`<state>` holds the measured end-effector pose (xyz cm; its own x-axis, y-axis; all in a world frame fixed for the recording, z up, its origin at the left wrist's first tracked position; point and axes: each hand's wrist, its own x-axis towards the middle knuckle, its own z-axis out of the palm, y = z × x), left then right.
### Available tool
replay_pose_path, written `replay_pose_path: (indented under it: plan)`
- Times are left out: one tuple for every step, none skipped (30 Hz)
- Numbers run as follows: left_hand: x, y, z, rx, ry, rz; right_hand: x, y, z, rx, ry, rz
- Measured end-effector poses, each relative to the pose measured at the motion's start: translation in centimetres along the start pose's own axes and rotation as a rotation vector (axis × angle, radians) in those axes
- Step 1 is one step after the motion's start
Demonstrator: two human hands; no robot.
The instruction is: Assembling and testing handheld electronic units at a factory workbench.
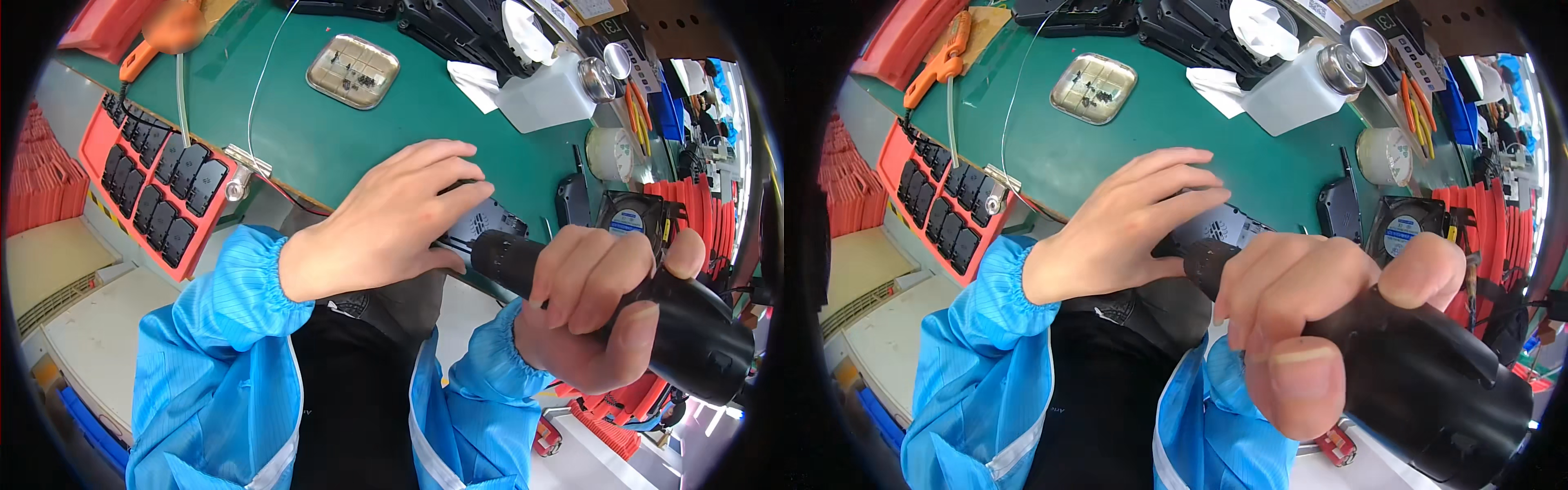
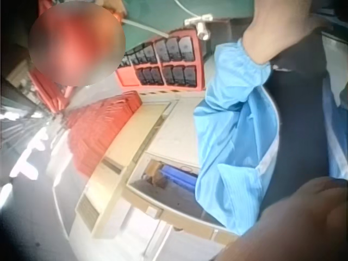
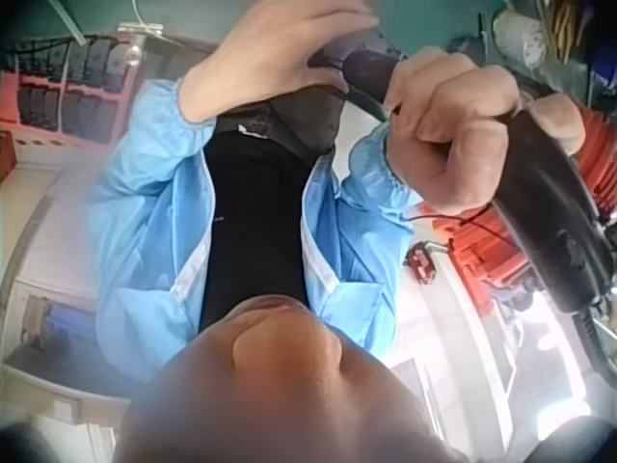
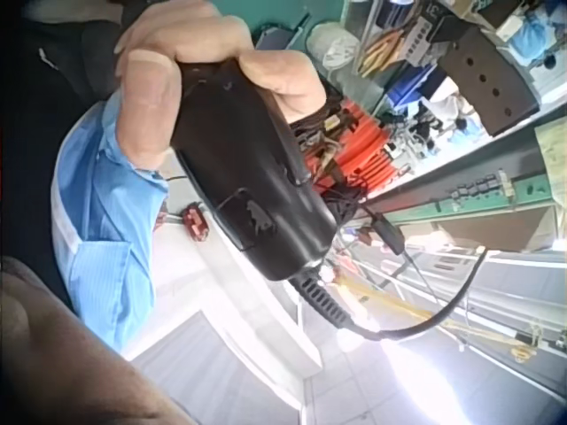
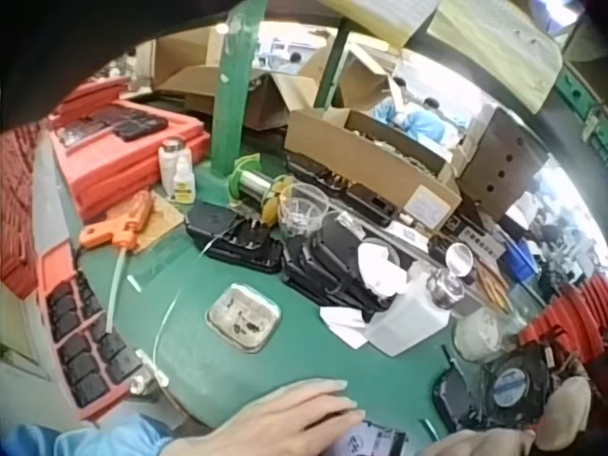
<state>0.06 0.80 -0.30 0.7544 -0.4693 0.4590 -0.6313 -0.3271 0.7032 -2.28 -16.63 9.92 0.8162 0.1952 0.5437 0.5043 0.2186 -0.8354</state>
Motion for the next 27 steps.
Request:
replay_pose_path:
  plan:
    - [-0.1,-0.2,0.1,0.003,-0.005,-0.005,0.0,0.3,0.1,0.013,-0.009,0.008]
    - [-0.2,-0.3,0.2,0.006,-0.01,-0.01,-0.1,0.5,0.3,0.016,-0.012,0.009]
    - [-0.2,-0.4,0.3,0.009,-0.014,-0.014,-0.2,0.9,0.7,0.026,0.029,0.005]
    - [-0.3,-0.5,0.3,0.01,-0.013,-0.018,-0.3,1.2,1.1,0.037,0.069,0.002]
    - [-0.3,-0.5,0.3,0.015,-0.005,-0.014,-0.3,1.4,1.4,0.048,0.11,-0.001]
    - [-0.3,-0.5,0.3,0.016,0.0,-0.006,-0.3,1.4,1.6,0.046,0.11,-0.001]
    - [-0.3,-0.6,0.3,0.018,0.006,0.001,-0.2,1.4,1.8,0.035,0.116,0.005]
    - [-0.2,-0.6,0.4,0.017,0.008,0.001,-0.1,1.3,2.0,0.024,0.122,0.011]
    - [-0.3,-0.6,0.5,0.011,0.015,0.007,-0.1,1.3,2.1,0.014,0.127,0.017]
    - [-0.3,-0.7,0.5,0.005,0.022,0.013,-0.1,1.3,2.1,0.014,0.125,0.017]
    - [-0.3,-0.7,0.5,-0.002,0.028,0.018,0.0,1.2,2.0,0.011,0.104,0.024]
    - [-0.3,-0.7,0.5,-0.002,0.031,0.018,0.0,1.1,2.0,0.009,0.084,0.03]
    - [-0.3,-0.7,0.4,-0.006,0.025,0.021,0.0,1.1,2.0,0.007,0.063,0.037]
    - [-0.3,-0.7,0.3,-0.01,0.02,0.025,0.0,1.0,2.2,0.006,0.06,0.038]
    - [-0.4,-0.7,0.3,-0.014,0.014,0.029,-0.1,1.0,2.6,-0.023,0.08,0.043]
    - [-0.4,-0.7,0.3,-0.013,0.018,0.029,-0.1,0.9,2.9,-0.051,0.1,0.047]
    - [-0.4,-0.7,0.3,-0.011,0.02,0.029,-0.1,0.9,3.2,-0.08,0.12,0.051]
    - [-0.4,-0.7,0.3,-0.009,0.021,0.029,-0.1,0.9,3.4,-0.08,0.117,0.05]
    - [-0.4,-0.7,0.3,-0.007,0.022,0.029,-0.1,0.8,3.6,-0.086,0.136,0.054]
    - [-0.4,-0.7,0.2,-0.007,0.025,0.03,-0.1,0.7,3.7,-0.092,0.156,0.058]
    - [-0.4,-0.6,0.2,-0.006,0.018,0.029,-0.1,0.7,3.8,-0.097,0.177,0.064]
    - [-0.5,-0.6,0.1,-0.004,0.011,0.027,-0.1,0.8,3.9,-0.097,0.175,0.064]
    - [-0.5,-0.5,0.1,-0.002,0.003,0.026,-0.1,0.9,4.0,-0.097,0.183,0.051]
    - [-0.5,-0.5,0.0,-0.001,0.004,0.024,-0.1,1.0,4.1,-0.097,0.191,0.039]
    - [-0.5,-0.6,-0.1,0.004,0.0,0.017,-0.1,1.0,4.1,-0.096,0.2,0.027]
    - [-0.4,-0.5,-0.1,0.004,-0.007,0.016,-0.2,1.0,4.1,-0.1,0.203,0.025]
    - [-0.3,-0.5,-0.1,0.005,-0.014,0.015,-0.2,0.9,3.9,-0.116,0.191,0.017]
